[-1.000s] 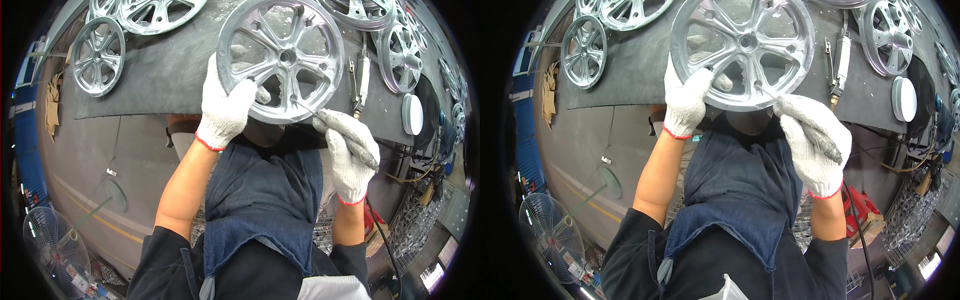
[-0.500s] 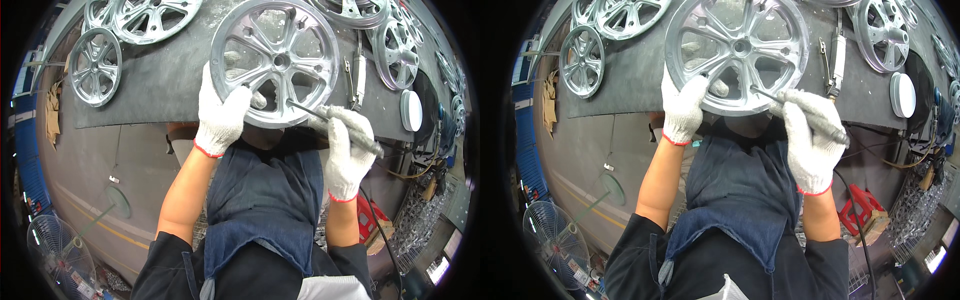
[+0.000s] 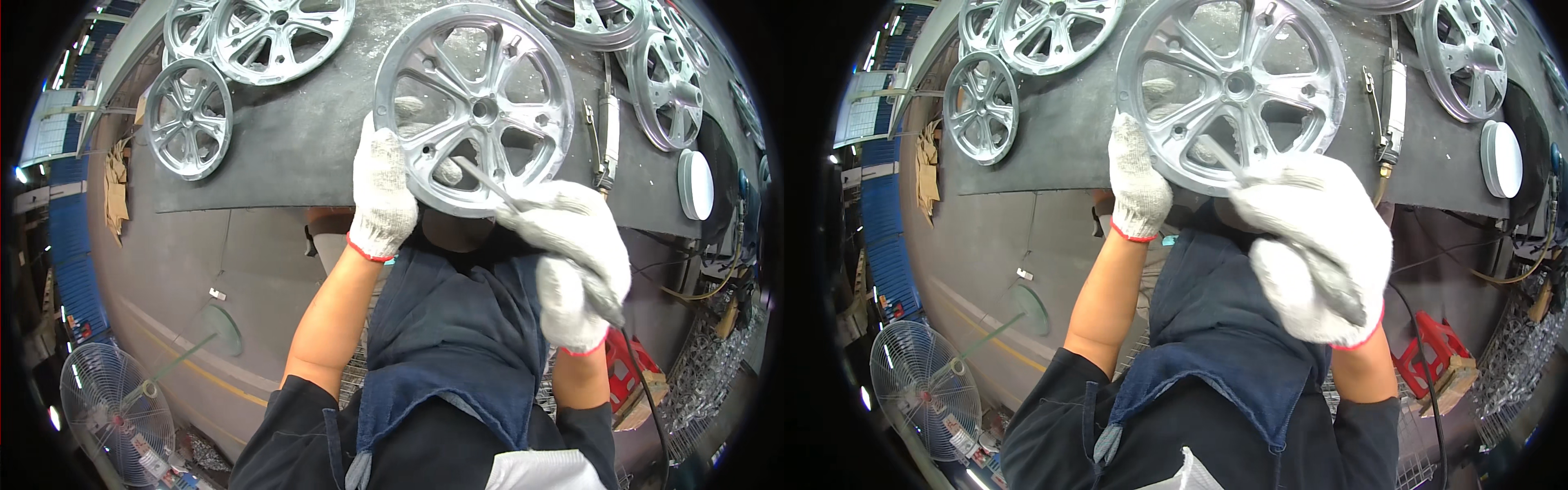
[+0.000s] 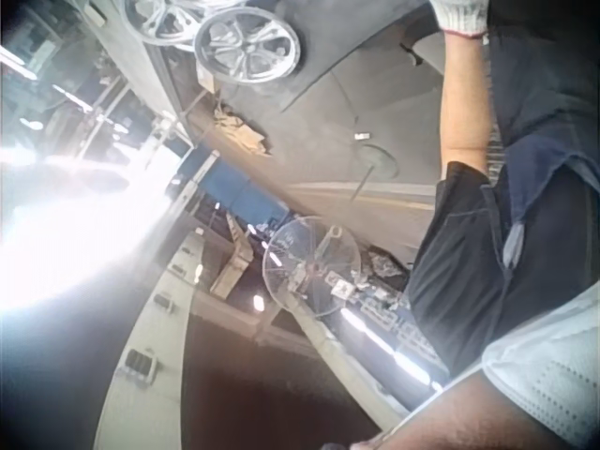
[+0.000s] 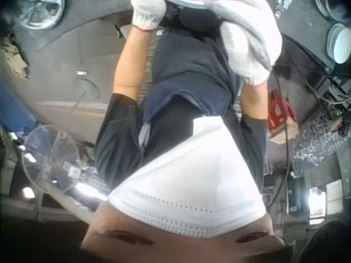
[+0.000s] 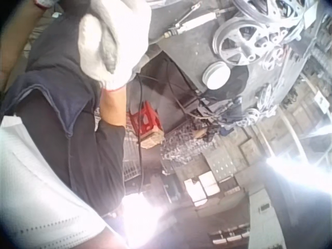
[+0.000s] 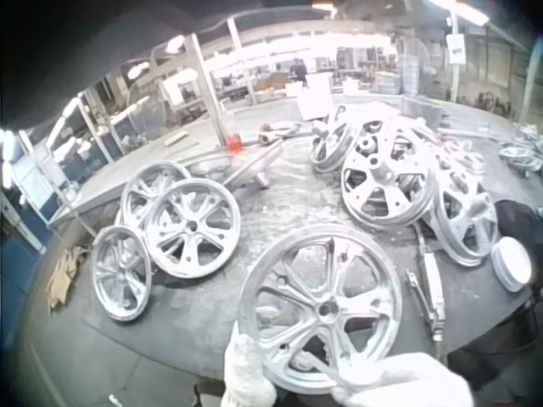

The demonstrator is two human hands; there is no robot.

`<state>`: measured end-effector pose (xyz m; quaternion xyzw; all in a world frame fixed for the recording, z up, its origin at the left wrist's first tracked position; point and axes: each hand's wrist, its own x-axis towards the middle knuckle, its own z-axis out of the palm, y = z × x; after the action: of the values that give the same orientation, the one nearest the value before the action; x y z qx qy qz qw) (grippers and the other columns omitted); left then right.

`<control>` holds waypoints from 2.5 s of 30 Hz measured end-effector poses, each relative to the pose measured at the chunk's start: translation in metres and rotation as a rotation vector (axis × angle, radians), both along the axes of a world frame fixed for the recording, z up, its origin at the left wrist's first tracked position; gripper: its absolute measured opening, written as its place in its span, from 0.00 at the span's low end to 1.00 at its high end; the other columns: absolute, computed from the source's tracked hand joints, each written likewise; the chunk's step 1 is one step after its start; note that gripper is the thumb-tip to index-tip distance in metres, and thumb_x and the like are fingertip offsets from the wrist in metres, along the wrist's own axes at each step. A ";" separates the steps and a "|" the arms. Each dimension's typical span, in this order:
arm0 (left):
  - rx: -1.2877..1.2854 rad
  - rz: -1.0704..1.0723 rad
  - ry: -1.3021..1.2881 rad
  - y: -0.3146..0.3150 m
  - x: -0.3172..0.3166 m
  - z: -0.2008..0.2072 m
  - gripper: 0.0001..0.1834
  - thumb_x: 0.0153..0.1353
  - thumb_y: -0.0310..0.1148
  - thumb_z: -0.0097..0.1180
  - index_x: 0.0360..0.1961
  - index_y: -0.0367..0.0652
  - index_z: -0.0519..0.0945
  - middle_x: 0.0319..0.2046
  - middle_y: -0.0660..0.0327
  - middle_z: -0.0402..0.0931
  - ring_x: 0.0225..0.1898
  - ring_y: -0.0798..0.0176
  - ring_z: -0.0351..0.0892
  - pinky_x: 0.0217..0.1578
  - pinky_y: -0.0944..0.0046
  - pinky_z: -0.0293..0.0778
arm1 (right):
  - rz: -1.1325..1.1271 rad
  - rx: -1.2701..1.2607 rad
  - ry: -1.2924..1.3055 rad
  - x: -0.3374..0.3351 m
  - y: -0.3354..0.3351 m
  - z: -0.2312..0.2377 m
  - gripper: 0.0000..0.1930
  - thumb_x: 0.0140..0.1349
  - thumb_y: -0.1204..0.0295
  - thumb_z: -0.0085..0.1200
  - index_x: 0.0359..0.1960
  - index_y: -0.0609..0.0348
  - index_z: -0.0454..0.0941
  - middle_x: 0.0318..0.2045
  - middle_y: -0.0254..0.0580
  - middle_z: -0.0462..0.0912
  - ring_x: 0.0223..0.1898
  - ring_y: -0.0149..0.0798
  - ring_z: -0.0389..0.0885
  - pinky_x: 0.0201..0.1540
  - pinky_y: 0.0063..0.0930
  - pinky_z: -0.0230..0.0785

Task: The recorder uses a handheld scraping tool to remove burrs and smooth the edges of aluminum alloy wheels.

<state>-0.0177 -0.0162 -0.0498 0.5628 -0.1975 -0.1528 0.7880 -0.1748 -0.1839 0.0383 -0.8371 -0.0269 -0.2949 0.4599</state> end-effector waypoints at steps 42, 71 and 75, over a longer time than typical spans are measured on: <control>0.026 -0.063 0.057 0.001 0.000 0.010 0.35 0.81 0.59 0.42 0.68 0.35 0.69 0.55 0.50 0.76 0.53 0.56 0.83 0.52 0.56 0.83 | -0.139 0.290 0.196 0.026 0.035 0.002 0.11 0.62 0.81 0.69 0.47 0.63 0.90 0.43 0.47 0.92 0.44 0.45 0.91 0.53 0.35 0.81; -0.055 -0.075 0.184 -0.002 -0.002 0.016 0.27 0.80 0.40 0.46 0.71 0.34 0.62 0.48 0.47 0.83 0.32 0.64 0.84 0.35 0.63 0.82 | -0.043 0.056 -0.052 0.075 -0.004 -0.008 0.15 0.60 0.83 0.67 0.49 0.61 0.90 0.49 0.49 0.91 0.53 0.48 0.89 0.59 0.39 0.80; -0.034 -0.031 0.150 -0.001 -0.005 0.015 0.28 0.80 0.41 0.47 0.72 0.34 0.62 0.49 0.46 0.83 0.32 0.62 0.85 0.36 0.62 0.83 | -0.006 0.022 -0.027 0.074 0.003 0.004 0.14 0.62 0.83 0.67 0.50 0.60 0.89 0.50 0.48 0.91 0.53 0.49 0.89 0.58 0.38 0.80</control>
<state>-0.0225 -0.0175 -0.0348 0.5332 -0.1490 -0.2036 0.8075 -0.1010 -0.1810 0.0422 -0.8282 -0.0272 -0.3078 0.4676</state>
